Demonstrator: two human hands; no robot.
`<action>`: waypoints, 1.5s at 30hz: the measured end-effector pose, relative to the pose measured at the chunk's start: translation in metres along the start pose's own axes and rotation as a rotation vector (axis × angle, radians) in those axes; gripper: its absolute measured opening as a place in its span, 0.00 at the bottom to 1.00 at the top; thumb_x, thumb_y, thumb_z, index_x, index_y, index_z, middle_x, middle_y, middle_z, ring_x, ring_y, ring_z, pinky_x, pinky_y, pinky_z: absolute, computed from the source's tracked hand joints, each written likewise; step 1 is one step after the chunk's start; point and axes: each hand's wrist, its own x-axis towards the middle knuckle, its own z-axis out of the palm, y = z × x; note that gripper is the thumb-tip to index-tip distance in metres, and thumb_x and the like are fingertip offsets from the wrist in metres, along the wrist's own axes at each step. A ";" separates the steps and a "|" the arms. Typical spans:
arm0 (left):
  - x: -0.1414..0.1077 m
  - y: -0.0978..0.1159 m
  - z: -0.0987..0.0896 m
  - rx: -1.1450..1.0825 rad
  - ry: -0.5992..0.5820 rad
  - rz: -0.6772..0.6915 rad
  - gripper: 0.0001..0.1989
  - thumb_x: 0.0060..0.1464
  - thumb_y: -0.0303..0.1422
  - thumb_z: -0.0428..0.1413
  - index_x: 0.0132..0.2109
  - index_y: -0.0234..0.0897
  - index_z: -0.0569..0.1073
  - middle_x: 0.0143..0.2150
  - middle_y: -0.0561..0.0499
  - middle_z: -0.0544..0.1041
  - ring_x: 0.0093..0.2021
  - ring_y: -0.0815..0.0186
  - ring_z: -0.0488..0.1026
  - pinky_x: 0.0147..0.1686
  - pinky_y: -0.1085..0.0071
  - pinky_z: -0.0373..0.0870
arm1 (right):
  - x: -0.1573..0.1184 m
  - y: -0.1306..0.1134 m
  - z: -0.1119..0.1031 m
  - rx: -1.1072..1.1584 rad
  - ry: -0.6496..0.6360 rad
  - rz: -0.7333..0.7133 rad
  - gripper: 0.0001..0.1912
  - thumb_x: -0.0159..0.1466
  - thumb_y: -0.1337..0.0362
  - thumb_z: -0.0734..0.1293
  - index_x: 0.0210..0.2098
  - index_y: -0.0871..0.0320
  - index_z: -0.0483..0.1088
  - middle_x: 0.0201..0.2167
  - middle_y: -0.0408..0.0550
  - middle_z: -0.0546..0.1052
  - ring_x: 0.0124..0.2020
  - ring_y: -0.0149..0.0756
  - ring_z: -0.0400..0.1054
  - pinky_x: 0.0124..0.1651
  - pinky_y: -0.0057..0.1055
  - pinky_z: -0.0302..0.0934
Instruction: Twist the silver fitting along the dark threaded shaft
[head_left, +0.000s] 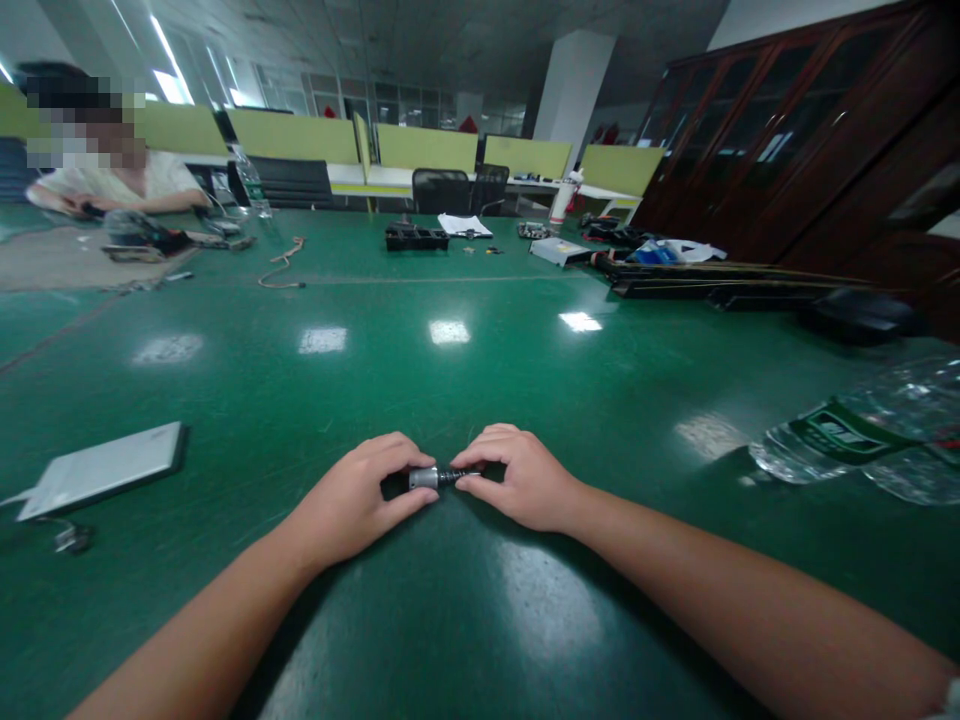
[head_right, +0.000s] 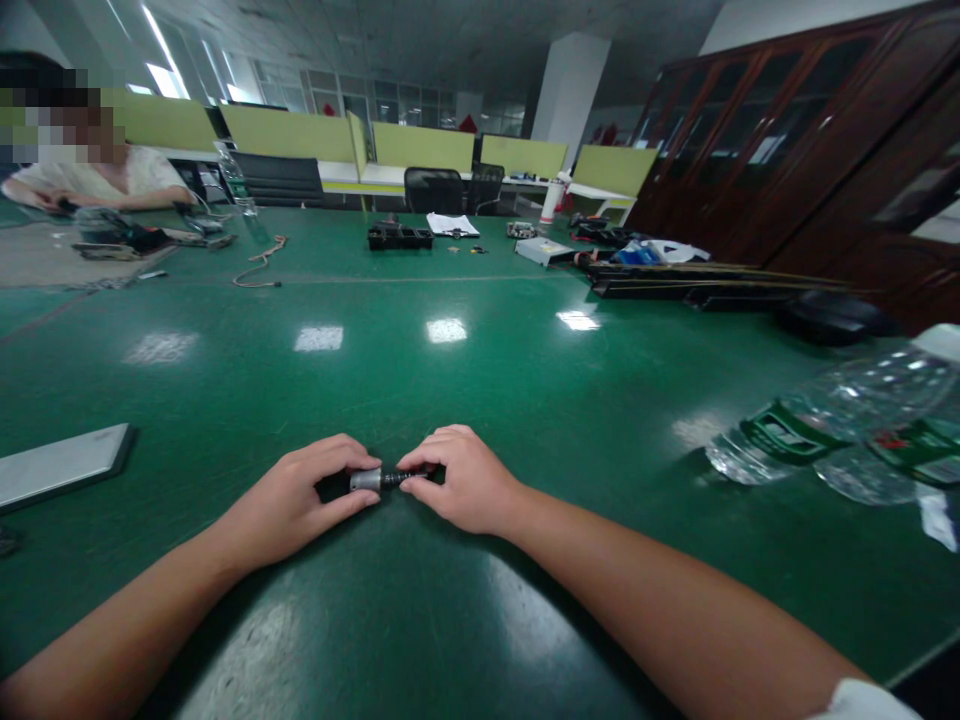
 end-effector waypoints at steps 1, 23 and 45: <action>0.000 0.000 0.000 0.000 -0.001 0.000 0.10 0.58 0.36 0.58 0.46 0.38 0.75 0.42 0.47 0.77 0.43 0.61 0.74 0.44 0.66 0.70 | 0.000 0.000 0.000 0.000 0.003 0.002 0.06 0.59 0.67 0.72 0.38 0.55 0.78 0.33 0.44 0.81 0.35 0.35 0.72 0.46 0.36 0.60; 0.003 0.008 0.003 -0.001 -0.001 0.006 0.09 0.58 0.35 0.58 0.45 0.38 0.76 0.41 0.47 0.76 0.42 0.61 0.74 0.44 0.66 0.71 | -0.001 -0.001 -0.002 -0.032 -0.066 -0.091 0.06 0.60 0.67 0.71 0.39 0.54 0.78 0.33 0.45 0.81 0.37 0.35 0.73 0.48 0.37 0.59; 0.002 0.005 0.004 -0.008 -0.018 -0.008 0.09 0.59 0.35 0.58 0.45 0.38 0.75 0.42 0.48 0.76 0.43 0.61 0.73 0.45 0.66 0.69 | -0.002 -0.002 -0.001 -0.021 -0.048 -0.046 0.07 0.56 0.66 0.73 0.35 0.57 0.76 0.29 0.43 0.78 0.33 0.34 0.70 0.46 0.35 0.59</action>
